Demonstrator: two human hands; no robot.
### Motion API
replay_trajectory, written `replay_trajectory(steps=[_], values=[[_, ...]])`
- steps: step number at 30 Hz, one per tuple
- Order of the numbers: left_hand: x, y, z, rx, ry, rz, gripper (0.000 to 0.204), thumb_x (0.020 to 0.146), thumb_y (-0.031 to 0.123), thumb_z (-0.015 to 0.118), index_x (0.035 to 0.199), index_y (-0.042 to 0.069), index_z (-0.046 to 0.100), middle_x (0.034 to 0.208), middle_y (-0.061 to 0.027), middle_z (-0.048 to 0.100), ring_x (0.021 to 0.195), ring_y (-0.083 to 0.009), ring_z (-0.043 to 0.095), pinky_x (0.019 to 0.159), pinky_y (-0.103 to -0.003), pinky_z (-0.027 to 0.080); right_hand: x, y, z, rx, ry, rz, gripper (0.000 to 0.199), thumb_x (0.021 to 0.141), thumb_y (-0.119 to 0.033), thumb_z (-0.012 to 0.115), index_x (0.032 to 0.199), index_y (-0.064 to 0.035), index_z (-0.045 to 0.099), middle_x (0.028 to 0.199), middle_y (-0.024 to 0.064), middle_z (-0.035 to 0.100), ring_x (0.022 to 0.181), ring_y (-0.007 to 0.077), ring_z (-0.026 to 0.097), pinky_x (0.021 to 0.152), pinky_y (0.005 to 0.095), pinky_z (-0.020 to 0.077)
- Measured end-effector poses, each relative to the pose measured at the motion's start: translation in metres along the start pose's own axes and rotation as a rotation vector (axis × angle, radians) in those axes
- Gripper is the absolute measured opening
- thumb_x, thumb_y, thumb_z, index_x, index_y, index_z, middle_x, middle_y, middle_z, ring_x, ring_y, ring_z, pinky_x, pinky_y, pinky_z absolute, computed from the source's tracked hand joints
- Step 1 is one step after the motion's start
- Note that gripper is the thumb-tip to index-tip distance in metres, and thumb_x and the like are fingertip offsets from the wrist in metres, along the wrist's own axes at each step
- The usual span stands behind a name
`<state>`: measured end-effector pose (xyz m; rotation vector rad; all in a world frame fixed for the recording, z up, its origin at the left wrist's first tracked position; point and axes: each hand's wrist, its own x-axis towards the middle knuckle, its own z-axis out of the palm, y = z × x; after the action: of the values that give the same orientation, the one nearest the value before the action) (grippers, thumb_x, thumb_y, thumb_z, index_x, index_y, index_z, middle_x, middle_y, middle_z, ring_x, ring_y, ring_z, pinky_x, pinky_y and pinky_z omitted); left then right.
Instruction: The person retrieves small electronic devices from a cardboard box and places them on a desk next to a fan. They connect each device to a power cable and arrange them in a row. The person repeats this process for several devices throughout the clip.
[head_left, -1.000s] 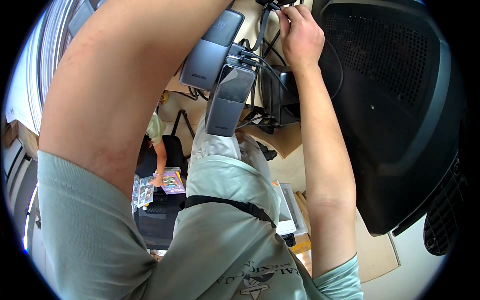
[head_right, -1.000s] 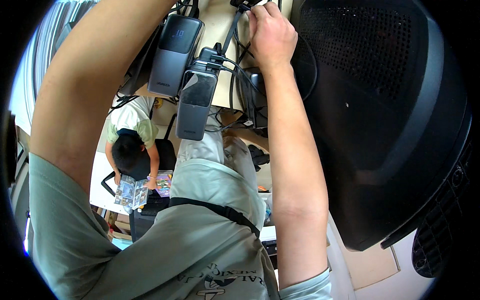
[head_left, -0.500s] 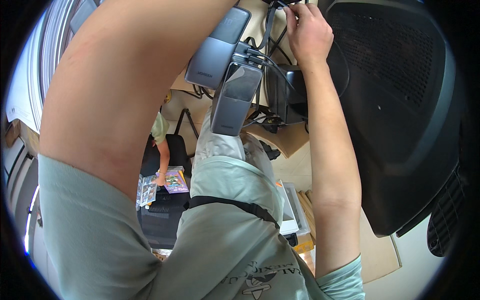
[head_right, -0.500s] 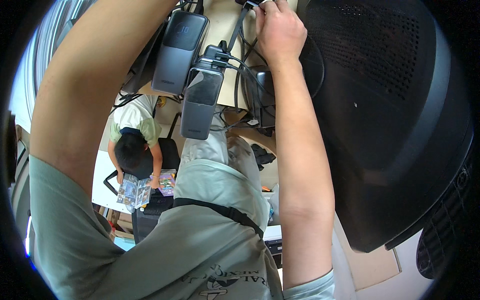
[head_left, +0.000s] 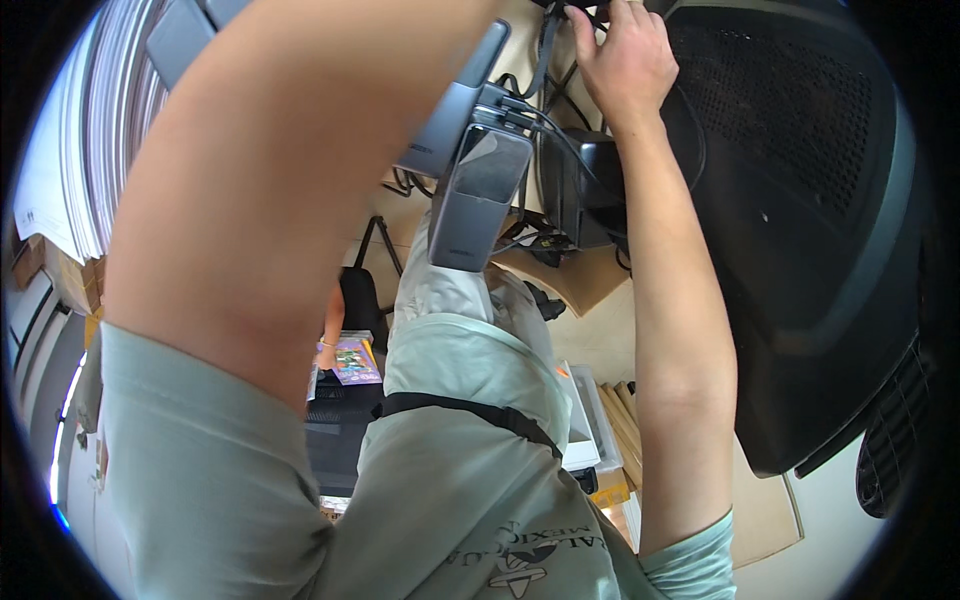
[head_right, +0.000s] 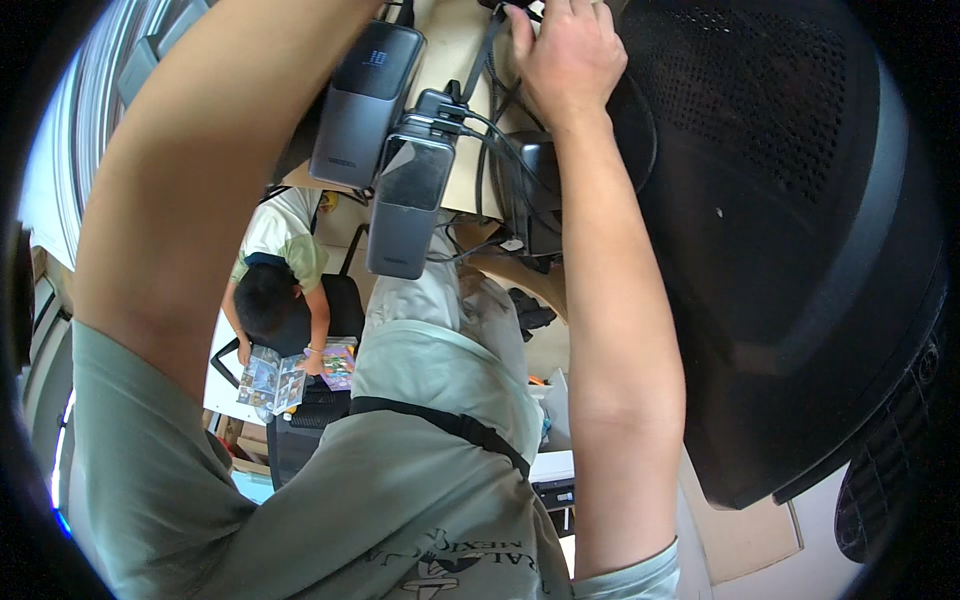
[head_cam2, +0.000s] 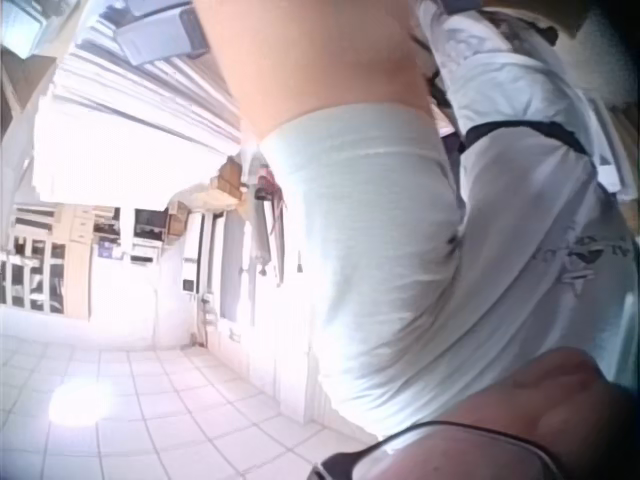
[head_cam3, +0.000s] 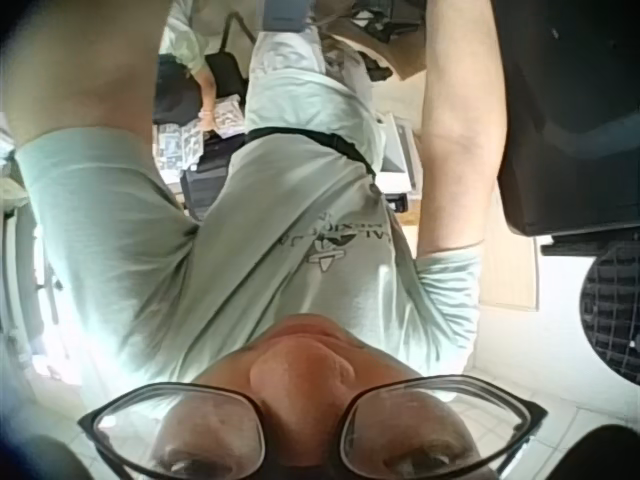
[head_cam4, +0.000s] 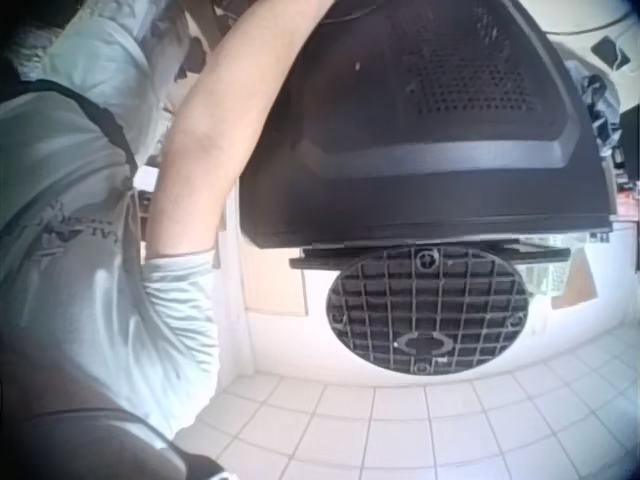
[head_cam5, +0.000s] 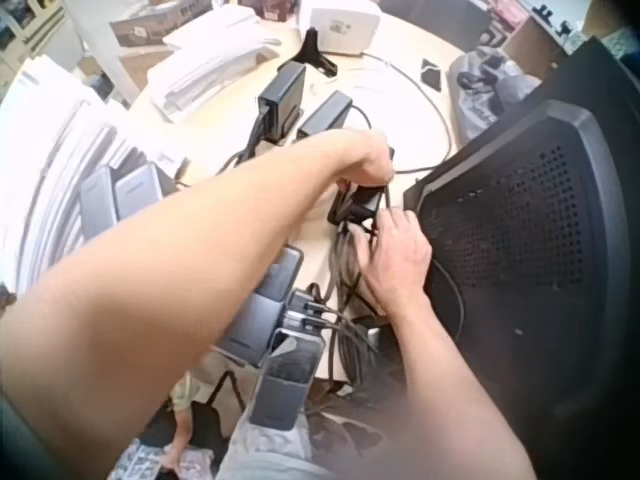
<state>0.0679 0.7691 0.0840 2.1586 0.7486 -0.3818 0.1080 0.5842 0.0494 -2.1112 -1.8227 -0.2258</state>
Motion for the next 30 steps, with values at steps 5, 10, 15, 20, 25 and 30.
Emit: replay_trajectory(steps=[5,10,15,20,25,30], values=[[0.012,-0.003,0.003,0.010,0.024,0.005,0.033,0.088,0.015,0.051,0.099,-0.008,0.072,0.096,-0.0219,0.074,0.079,-0.0288,0.073,0.067,-0.041,0.059,0.005,-0.001,-0.006,-0.003,-0.049,0.032,0.031,0.084,-0.028,0.076,0.088,-0.0026,0.059,0.089,0.0151,0.061,0.089,0.0355,0.059,0.076,0.0466,0.0502],[0.008,0.011,0.007,0.452,-0.243,-0.069,0.030,0.087,0.017,0.060,0.105,-0.002,0.074,0.104,-0.0216,0.073,0.095,-0.0305,0.073,0.085,-0.041,0.059,0.015,-0.013,-0.027,-0.022,-0.071,0.126,0.034,0.085,-0.030,0.073,0.100,0.0002,0.064,0.100,0.0185,0.065,0.100,0.0404,0.059,0.086,0.0507,0.0497],[-0.087,0.041,0.036,-0.057,0.912,0.126,0.048,0.082,0.015,0.068,0.122,-0.008,0.055,0.110,-0.0295,0.066,0.106,-0.0413,0.067,0.089,-0.049,0.055,-0.062,-0.048,-0.110,0.505,0.110,0.179,0.024,0.089,-0.011,0.067,0.110,0.0007,0.065,0.099,0.0157,0.064,0.096,0.0347,0.062,0.085,0.0418,0.0506],[-0.253,0.116,0.104,-0.406,0.976,0.439,0.016,0.084,0.002,0.066,0.100,0.004,0.066,0.088,-0.0101,0.070,0.077,-0.0285,0.067,0.068,-0.036,0.051,-0.200,-0.064,-0.178,0.651,-0.140,0.509,0.042,0.089,-0.007,0.066,0.129,0.0022,0.056,0.124,0.0204,0.056,0.112,0.0341,0.055,0.097,0.0411,0.0459],[-0.297,0.127,0.237,-0.878,0.650,-0.082,0.023,0.091,0.003,0.063,0.113,-0.002,0.063,0.101,-0.0118,0.070,0.094,-0.0206,0.069,0.086,-0.033,0.054,-0.233,-0.046,-0.153,0.804,-0.305,0.779,0.071,0.097,-0.025,0.063,0.153,0.0053,0.031,0.153,0.0266,0.037,0.140,0.0377,0.041,0.112,0.0440,0.0376],[-0.219,0.099,0.318,-1.107,0.586,-0.275,0.057,0.099,0.037,0.061,0.138,-0.004,0.051,0.127,-0.0241,0.060,0.110,-0.0339,0.065,0.097,-0.040,0.051,-0.230,-0.005,-0.084,1.151,-0.296,1.146,0.067,0.104,-0.036,0.055,0.150,0.0086,0.036,0.146,0.0239,0.050,0.135,0.0289,0.048,0.114,0.0357,0.0336]])
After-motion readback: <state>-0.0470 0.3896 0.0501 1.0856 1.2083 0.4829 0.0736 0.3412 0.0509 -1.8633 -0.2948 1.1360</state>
